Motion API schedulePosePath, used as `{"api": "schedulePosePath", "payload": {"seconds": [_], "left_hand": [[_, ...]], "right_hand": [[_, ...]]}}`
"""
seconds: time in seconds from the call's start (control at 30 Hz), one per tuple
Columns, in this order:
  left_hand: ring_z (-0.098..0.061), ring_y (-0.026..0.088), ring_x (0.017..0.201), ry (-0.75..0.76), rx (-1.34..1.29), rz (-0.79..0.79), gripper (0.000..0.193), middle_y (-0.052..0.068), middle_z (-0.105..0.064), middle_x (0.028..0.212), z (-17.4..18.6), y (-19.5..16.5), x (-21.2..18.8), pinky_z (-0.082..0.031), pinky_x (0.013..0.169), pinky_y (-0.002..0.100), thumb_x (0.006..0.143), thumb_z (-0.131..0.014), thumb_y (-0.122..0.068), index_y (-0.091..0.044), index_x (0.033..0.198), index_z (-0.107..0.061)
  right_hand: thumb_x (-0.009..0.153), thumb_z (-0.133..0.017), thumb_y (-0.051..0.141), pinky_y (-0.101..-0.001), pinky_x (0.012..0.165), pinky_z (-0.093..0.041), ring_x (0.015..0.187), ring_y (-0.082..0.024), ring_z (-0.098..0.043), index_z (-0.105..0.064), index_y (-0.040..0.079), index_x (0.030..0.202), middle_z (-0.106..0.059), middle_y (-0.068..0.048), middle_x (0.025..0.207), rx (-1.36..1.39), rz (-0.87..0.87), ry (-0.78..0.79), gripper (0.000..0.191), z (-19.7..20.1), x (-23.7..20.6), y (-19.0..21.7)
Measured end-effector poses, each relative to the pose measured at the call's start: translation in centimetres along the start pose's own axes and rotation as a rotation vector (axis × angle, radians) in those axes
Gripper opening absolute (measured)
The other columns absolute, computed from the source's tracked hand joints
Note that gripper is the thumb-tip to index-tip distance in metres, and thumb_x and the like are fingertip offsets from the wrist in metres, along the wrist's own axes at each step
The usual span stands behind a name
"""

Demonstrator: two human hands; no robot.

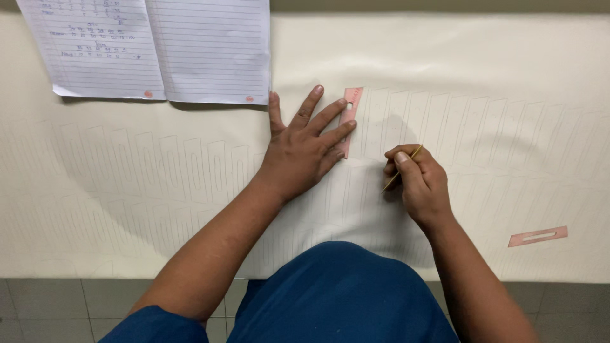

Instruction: The person holds a small pink ruler template on a sheet of white material and marks lines along it with a pencil, repositioning the template repeatedly. They then walk to another table, pick up scissors, and begin cutting the white material along the marked area.

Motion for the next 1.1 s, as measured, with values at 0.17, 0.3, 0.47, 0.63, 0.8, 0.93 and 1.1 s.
{"api": "schedulePosePath", "payload": {"seconds": [0.17, 0.3, 0.47, 0.63, 0.8, 0.93, 1.1], "left_hand": [[-0.022, 0.020, 0.157, -0.008, -0.063, 0.039, 0.055, -0.007, -0.045, 0.159, 0.6, 1.3, -0.5, 0.007, 0.122, 0.069, 0.093, -0.070, -0.048, -0.027, 0.143, -0.061], [-0.024, 0.019, 0.156, -0.060, -0.111, 0.004, 0.052, -0.009, -0.047, 0.159, 0.6, 1.5, -0.7, 0.005, 0.124, 0.067, 0.094, -0.073, -0.046, -0.028, 0.142, -0.063], [-0.025, 0.019, 0.157, -0.056, -0.091, -0.006, 0.051, -0.011, -0.048, 0.159, 0.7, 1.6, -0.7, 0.006, 0.124, 0.067, 0.095, -0.073, -0.044, -0.029, 0.142, -0.064], [-0.023, 0.019, 0.158, -0.066, -0.089, -0.008, 0.049, -0.011, -0.049, 0.159, 0.7, 1.6, -0.8, 0.006, 0.125, 0.066, 0.095, -0.072, -0.046, -0.030, 0.141, -0.065], [-0.021, 0.019, 0.158, -0.061, -0.087, 0.005, 0.045, -0.012, -0.048, 0.159, 0.5, 1.6, -0.8, 0.007, 0.124, 0.067, 0.095, -0.071, -0.049, -0.031, 0.136, -0.067], [-0.019, 0.019, 0.158, -0.064, -0.079, 0.000, 0.044, -0.012, -0.048, 0.159, 0.5, 1.5, -0.8, 0.008, 0.124, 0.067, 0.095, -0.071, -0.050, -0.031, 0.135, -0.069], [-0.017, 0.020, 0.158, -0.062, -0.081, -0.010, 0.042, -0.014, -0.048, 0.159, 0.6, 1.5, -0.8, 0.009, 0.123, 0.068, 0.094, -0.072, -0.050, -0.030, 0.131, -0.071]], "right_hand": [[0.106, -0.048, 0.014, -0.0304, 0.065, -0.056, 0.073, -0.014, -0.063, -0.065, 0.000, 0.108, -0.067, -0.009, 0.087, 0.107, -0.108, -0.028, 0.023, 0.0, 0.0, -1.1], [0.106, -0.048, 0.013, -0.0301, 0.064, -0.055, 0.070, -0.014, -0.062, -0.065, 0.000, 0.108, -0.067, -0.009, 0.086, 0.141, -0.072, -0.033, 0.022, 0.0, 0.3, -1.6], [0.106, -0.049, 0.012, -0.0291, 0.064, -0.055, 0.072, -0.013, -0.062, -0.066, 0.000, 0.109, -0.067, -0.009, 0.087, 0.104, 0.003, -0.011, 0.021, -0.1, 0.2, -1.8], [0.106, -0.050, 0.013, -0.0282, 0.062, -0.056, 0.071, -0.013, -0.063, -0.066, 0.001, 0.109, -0.068, -0.008, 0.086, 0.070, -0.010, -0.020, 0.020, -0.2, 0.1, -1.8], [0.105, -0.051, 0.014, -0.0283, 0.061, -0.055, 0.070, -0.013, -0.064, -0.066, 0.001, 0.109, -0.068, -0.008, 0.085, 0.039, -0.008, -0.021, 0.020, -0.3, 0.1, -1.7], [0.106, -0.052, 0.014, -0.0282, 0.063, -0.055, 0.071, -0.012, -0.063, -0.066, 0.001, 0.110, -0.068, -0.008, 0.086, 0.039, 0.011, -0.029, 0.019, -0.4, 0.0, -1.6], [0.106, -0.052, 0.016, -0.0284, 0.062, -0.056, 0.071, -0.012, -0.064, -0.066, 0.001, 0.110, -0.068, -0.008, 0.085, 0.002, 0.003, -0.035, 0.021, -0.5, 0.0, -1.5]]}}
Point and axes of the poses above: each hand's wrist, its own x-axis towards the middle knuckle, its own z-axis out of the back of the hand, y = z × x, the point moved 1 cm from there along x, towards the middle knuckle
